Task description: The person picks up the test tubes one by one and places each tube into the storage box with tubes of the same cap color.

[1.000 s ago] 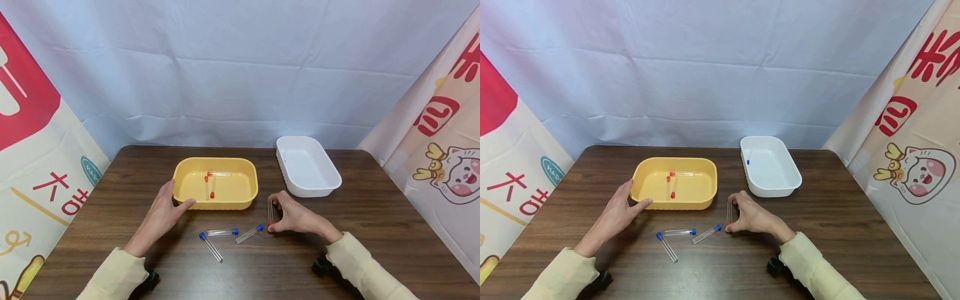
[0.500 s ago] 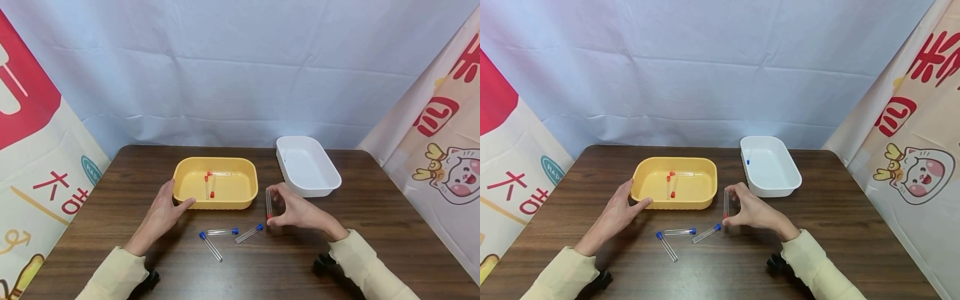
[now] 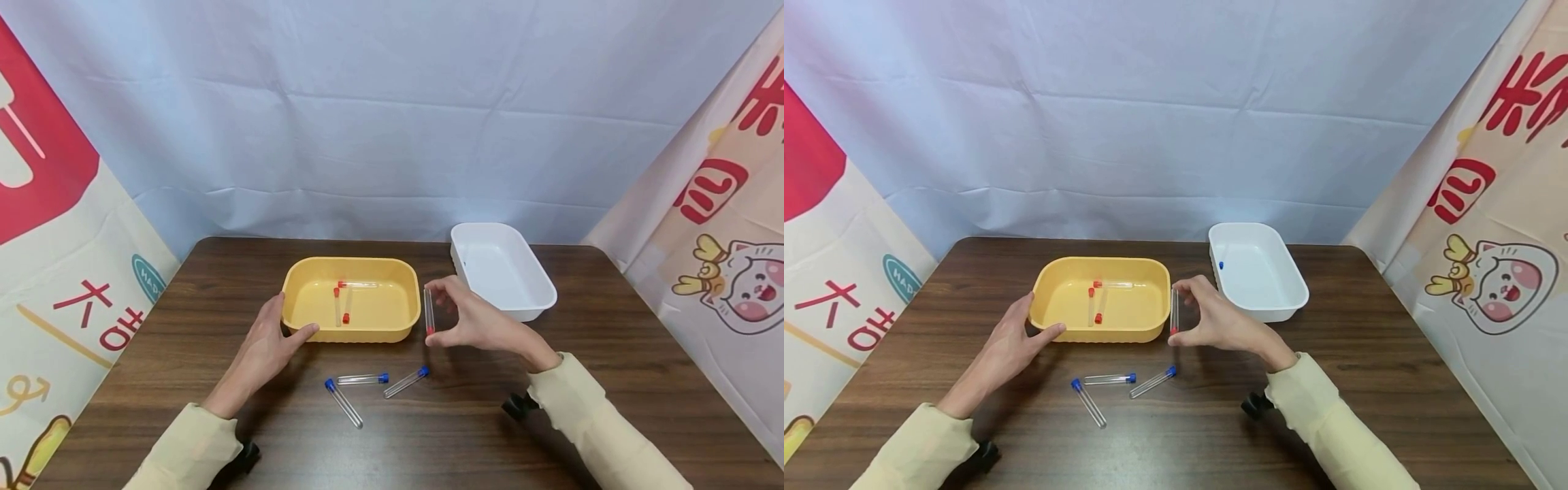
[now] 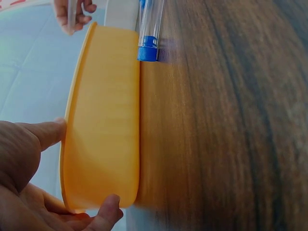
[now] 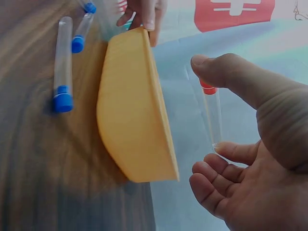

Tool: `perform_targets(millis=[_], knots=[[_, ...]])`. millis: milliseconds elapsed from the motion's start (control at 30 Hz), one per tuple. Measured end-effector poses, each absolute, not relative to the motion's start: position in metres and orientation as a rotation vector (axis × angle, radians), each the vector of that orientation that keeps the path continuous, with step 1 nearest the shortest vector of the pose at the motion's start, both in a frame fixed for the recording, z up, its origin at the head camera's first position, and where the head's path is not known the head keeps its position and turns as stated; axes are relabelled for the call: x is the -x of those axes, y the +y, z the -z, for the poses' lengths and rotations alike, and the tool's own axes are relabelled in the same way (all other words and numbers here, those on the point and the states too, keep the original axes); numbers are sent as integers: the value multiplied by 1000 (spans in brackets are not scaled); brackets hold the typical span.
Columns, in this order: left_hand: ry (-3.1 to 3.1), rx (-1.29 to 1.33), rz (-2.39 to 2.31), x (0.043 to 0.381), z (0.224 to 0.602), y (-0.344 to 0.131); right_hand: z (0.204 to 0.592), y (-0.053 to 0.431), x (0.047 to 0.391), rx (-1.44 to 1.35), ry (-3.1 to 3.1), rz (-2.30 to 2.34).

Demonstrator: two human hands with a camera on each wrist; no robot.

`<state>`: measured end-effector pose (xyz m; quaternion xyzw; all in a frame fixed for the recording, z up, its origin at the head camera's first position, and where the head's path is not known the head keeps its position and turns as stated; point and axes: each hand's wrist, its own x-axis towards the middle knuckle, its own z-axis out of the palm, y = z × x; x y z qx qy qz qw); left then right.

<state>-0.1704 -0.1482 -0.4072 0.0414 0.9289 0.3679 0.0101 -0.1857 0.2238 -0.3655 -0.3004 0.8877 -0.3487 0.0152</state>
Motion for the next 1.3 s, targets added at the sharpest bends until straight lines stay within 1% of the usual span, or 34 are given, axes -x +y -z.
perform_targets(millis=[267, 633, 900, 1100, 1300], knots=[[2897, -127, -1149, 170, 407, -148, 353, 210, 200, 896, 2743, 1060], [2888, -123, -1163, 170, 407, -149, 342, 187, 224, 968, 2696, 1091], [2890, -115, -1156, 170, 407, -148, 341, 171, 241, 949, 2636, 1120], [2890, -108, -1153, 169, 407, -148, 341, 162, 251, 899, 2627, 1096], [2887, -112, -1158, 169, 407, -148, 345, 155, 262, 908, 2635, 1045]])
